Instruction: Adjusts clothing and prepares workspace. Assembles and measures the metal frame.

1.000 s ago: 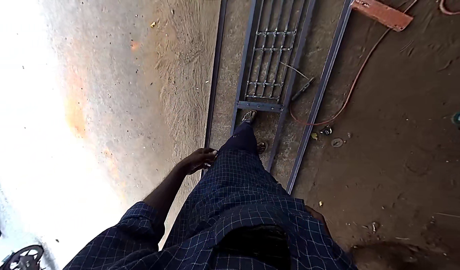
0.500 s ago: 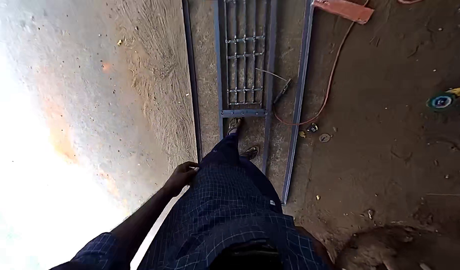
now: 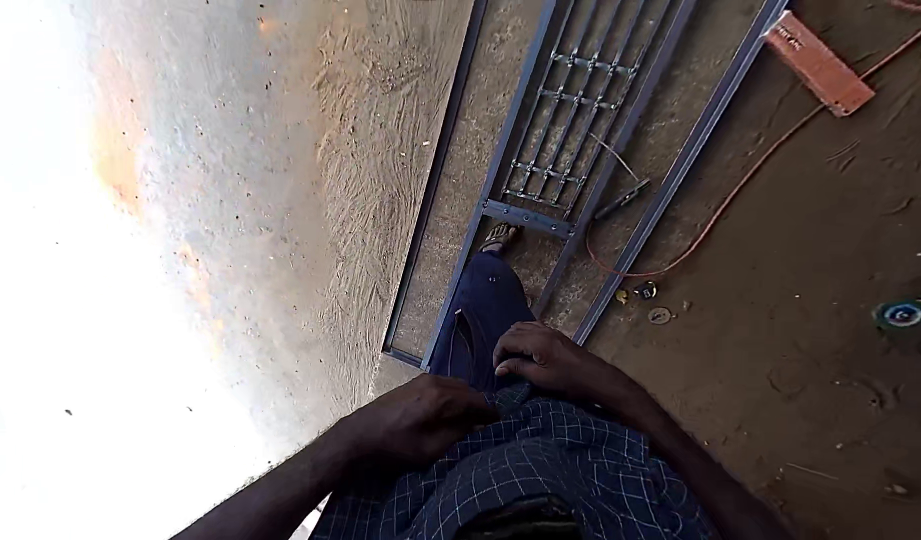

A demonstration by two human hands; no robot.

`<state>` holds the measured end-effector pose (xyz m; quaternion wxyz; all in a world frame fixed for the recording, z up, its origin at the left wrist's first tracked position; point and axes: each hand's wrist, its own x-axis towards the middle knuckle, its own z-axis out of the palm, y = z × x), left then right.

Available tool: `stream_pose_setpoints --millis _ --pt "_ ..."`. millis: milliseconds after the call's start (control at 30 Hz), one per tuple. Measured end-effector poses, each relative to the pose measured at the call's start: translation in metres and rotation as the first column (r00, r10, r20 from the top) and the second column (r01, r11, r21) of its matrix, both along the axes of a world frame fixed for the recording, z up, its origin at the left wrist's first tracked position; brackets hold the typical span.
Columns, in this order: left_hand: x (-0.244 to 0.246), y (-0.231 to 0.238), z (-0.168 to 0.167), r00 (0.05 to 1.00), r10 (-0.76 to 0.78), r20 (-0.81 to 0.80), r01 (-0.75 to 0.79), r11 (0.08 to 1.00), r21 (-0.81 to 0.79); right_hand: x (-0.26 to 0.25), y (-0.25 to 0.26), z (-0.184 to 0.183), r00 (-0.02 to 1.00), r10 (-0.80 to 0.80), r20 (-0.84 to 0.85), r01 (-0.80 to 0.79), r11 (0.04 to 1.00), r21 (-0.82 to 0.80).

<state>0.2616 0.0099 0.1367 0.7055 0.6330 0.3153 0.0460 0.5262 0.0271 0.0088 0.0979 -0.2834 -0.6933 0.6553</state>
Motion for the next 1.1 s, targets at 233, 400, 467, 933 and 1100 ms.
stream_pose_setpoints --millis 233,400,467,933,1100 --pt "-0.06 -0.064 -0.047 0.824 0.482 -0.298 -0.562 0.628 -0.539 0.055 -0.058 0.03 0.998 -0.002 -0.067 -0.017 0.963 -0.27" --pt "-0.047 -0.081 -0.096 0.782 0.489 -0.386 -0.62 0.67 -0.408 0.048 -0.074 0.028 1.0 0.016 0.004 -0.014 0.955 -0.297" --pt "-0.037 -0.081 -0.108 0.782 0.488 -0.387 -0.612 0.718 -0.33 0.044 -0.075 0.029 0.999 0.035 0.015 -0.029 0.951 -0.308" --pt "-0.019 -0.062 -0.174 0.843 0.364 -0.396 -0.424 0.903 -0.073 -0.055 -0.059 0.011 0.813 -0.001 0.582 -0.005 1.0 0.01" --pt "-0.028 -0.065 -0.17 0.89 0.335 -0.308 -0.364 0.931 -0.04 -0.06 -0.054 0.027 0.835 0.004 0.551 0.007 1.0 -0.019"
